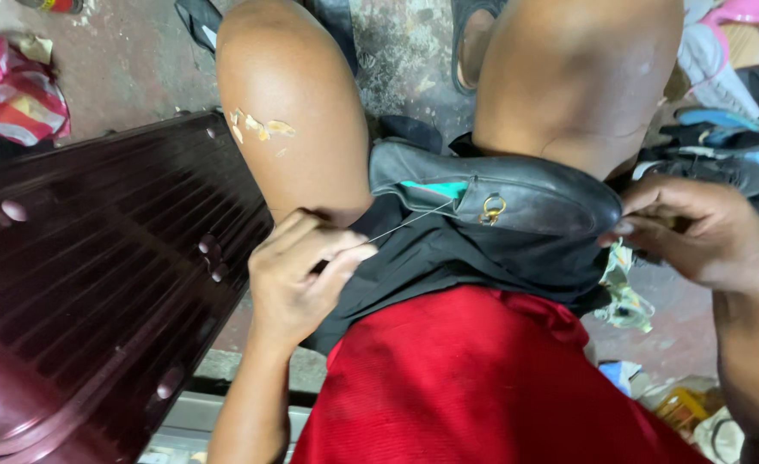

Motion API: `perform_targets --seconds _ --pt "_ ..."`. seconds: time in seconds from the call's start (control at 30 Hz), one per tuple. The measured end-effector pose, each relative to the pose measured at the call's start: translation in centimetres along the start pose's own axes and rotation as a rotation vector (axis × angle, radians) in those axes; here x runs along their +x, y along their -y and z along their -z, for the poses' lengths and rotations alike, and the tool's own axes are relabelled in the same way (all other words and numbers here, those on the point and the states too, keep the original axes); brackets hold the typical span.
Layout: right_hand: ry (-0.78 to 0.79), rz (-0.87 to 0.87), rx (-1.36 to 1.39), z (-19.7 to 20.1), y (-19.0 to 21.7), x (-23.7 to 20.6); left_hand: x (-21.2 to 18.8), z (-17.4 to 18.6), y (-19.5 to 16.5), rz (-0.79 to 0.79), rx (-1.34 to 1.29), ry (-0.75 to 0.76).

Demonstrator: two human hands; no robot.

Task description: The person sits on the floor and sews a black shoe using a needle and thread. They repeatedly push the needle through the shoe's upper and pull the thread to secure stitches.

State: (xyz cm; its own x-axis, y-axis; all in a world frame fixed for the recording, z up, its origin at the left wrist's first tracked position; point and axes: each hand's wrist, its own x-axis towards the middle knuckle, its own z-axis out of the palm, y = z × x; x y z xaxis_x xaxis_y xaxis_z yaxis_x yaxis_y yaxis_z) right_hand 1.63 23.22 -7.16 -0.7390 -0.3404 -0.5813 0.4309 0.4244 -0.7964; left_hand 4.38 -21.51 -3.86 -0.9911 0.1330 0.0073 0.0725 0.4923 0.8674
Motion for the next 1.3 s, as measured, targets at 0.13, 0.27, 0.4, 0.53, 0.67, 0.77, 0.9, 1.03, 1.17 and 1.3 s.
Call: perform_targets --seconds 0.13,0.27,0.4,0.53,0.67,0.77,0.9,1.03,1.17,1.3 --pt "-0.018 0.028 -0.142 0.2 -2.5 -0.8 -2.0 0.5 1.2 0.215 -0.786 -0.055" --pt "-0.047 0.19 -0.083 -0.4 -4.8 -0.7 -2.1 -1.4 1.9 0.32 -1.485 -0.058" --pt "-0.102 0.24 -0.028 -1.3 -6.1 0.0 -1.1 -3.9 1.0 0.488 -0.889 0.085" --pt "-0.168 0.166 -0.147 -1.6 -5.2 -0.7 0.6 -5.8 -1.2 0.091 -0.036 0.07" --pt "-0.221 0.073 -0.193 -1.4 -3.2 -1.4 2.9 -7.8 -2.4 -0.045 0.069 0.1" --pt "-0.156 0.169 -0.084 -1.0 -2.0 -1.3 3.8 -8.5 -1.9 -0.105 0.088 0.078" --pt "-0.094 0.214 -0.061 -0.6 -1.8 -0.8 4.1 -9.4 -1.5 -0.079 0.086 0.034" --pt "-0.033 0.231 0.054 0.1 -2.5 -0.5 4.4 -9.2 -1.5 -0.021 -0.218 0.153" --pt "-0.003 0.209 0.035 0.7 -3.2 -0.4 4.9 -8.5 -1.6 0.278 -0.337 0.598" --pt "0.033 0.26 -0.084 1.2 -3.2 -0.2 5.2 -9.0 -2.1 -0.101 0.103 0.525"
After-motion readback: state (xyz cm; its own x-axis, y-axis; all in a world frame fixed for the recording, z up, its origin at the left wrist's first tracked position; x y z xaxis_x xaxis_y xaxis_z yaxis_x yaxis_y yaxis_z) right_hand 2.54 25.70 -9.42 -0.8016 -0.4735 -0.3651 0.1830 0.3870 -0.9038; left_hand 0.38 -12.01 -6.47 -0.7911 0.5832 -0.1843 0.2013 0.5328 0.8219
